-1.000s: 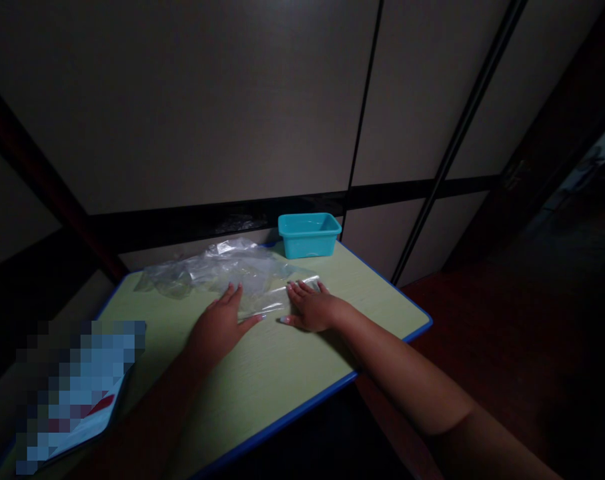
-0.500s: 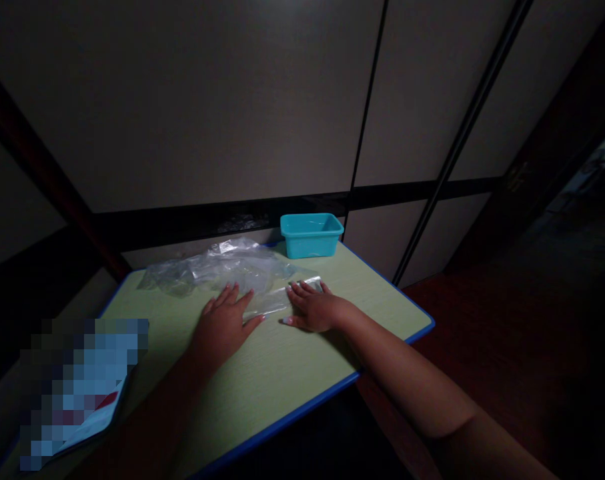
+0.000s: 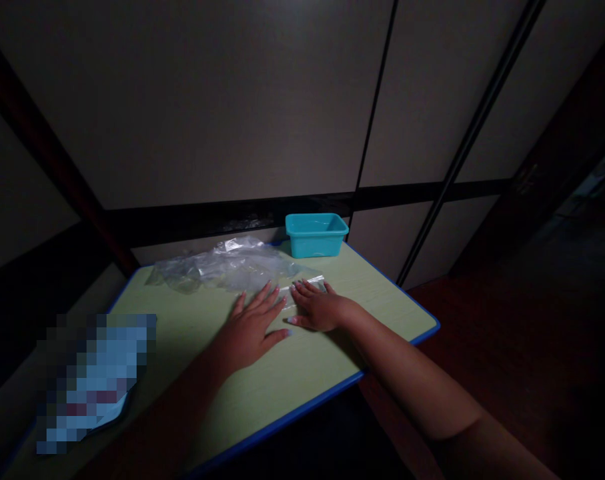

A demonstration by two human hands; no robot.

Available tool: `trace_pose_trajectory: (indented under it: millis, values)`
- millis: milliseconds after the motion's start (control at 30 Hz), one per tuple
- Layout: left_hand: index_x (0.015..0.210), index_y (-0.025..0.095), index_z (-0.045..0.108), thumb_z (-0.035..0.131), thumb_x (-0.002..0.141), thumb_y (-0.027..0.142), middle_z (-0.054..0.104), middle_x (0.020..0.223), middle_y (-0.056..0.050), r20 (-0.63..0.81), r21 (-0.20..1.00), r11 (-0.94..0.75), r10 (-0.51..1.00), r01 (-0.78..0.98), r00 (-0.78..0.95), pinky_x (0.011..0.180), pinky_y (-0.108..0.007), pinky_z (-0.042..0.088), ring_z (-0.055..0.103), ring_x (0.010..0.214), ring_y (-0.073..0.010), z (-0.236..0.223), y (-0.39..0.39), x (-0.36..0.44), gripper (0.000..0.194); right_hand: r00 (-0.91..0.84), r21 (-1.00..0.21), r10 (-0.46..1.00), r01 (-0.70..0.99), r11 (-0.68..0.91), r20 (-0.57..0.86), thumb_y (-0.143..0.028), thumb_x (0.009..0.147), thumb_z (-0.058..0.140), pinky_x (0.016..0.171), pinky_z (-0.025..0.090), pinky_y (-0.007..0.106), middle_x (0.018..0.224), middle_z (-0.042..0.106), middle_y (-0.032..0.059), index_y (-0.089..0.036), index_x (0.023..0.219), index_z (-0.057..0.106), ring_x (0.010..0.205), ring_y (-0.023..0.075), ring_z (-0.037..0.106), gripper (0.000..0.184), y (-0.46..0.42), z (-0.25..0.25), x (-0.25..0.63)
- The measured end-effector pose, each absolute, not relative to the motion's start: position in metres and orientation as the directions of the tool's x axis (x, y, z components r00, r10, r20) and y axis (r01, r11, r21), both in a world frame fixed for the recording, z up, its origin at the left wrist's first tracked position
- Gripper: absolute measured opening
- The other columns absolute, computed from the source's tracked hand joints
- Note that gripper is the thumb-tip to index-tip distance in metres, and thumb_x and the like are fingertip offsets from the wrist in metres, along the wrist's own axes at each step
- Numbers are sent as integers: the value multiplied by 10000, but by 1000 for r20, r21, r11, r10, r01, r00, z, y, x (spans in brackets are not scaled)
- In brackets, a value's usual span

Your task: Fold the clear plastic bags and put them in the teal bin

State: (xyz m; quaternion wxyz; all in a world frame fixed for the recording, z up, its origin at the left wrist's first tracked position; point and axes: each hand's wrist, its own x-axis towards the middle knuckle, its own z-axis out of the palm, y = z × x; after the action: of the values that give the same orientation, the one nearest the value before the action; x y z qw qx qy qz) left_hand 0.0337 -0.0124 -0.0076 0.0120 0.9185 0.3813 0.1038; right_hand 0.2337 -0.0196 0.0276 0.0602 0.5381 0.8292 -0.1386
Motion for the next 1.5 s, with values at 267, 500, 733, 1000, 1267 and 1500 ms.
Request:
trace_pose_trajectory:
  millis: [267,500,733,1000,1267,1500]
  values:
    - [1360,245,360,336,890,504,325,1436,-73,172,120,-717,696,687,697,1084,-504,69,221,1350,-215,-8,-15,43,538,-411,-142,874,911,386,-260,-602,844,296,1040,46,597,1493,34,127,-128,1446,75,1373,266,11,797,-18,26,233]
    - [1391,227,296,308,895,507,268,1455,-62,79,154,-717,695,680,715,1083,-468,146,218,1351,-207,-12,-14,38,570,-419,-144,867,908,394,-269,-611,852,266,1046,58,586,1493,22,120,-121,1446,64,1375,250,9,796,-17,26,234]
    - [1398,222,276,314,891,509,225,1470,-62,52,141,-709,702,691,710,1081,-484,130,200,1356,-208,-8,-16,38,583,-419,-165,876,906,389,-240,-621,842,270,1042,54,588,1496,4,109,-122,1446,39,1375,250,-20,817,-16,24,235]
    - [1392,202,296,303,891,498,239,1468,-79,198,41,-587,798,808,570,1072,-521,109,188,1359,-232,-9,-12,34,582,-403,-156,915,905,395,-19,-462,897,254,1044,8,577,1500,-35,83,-156,1447,2,1373,217,-64,678,-5,14,232]
    - [1403,146,261,234,885,548,208,1473,-94,120,15,-585,806,811,579,1059,-550,128,190,1358,-247,-11,-12,32,656,-520,-188,853,835,517,39,-397,918,207,1048,-3,576,1500,76,60,-174,1445,92,1378,192,32,584,0,0,218]
    - [1391,153,295,222,888,544,247,1461,-95,67,34,-598,800,800,596,1060,-557,117,210,1352,-240,-13,-9,31,641,-404,-195,902,882,429,153,-407,924,166,1049,-36,574,1490,155,83,-144,1432,154,1375,191,74,572,8,-4,208]
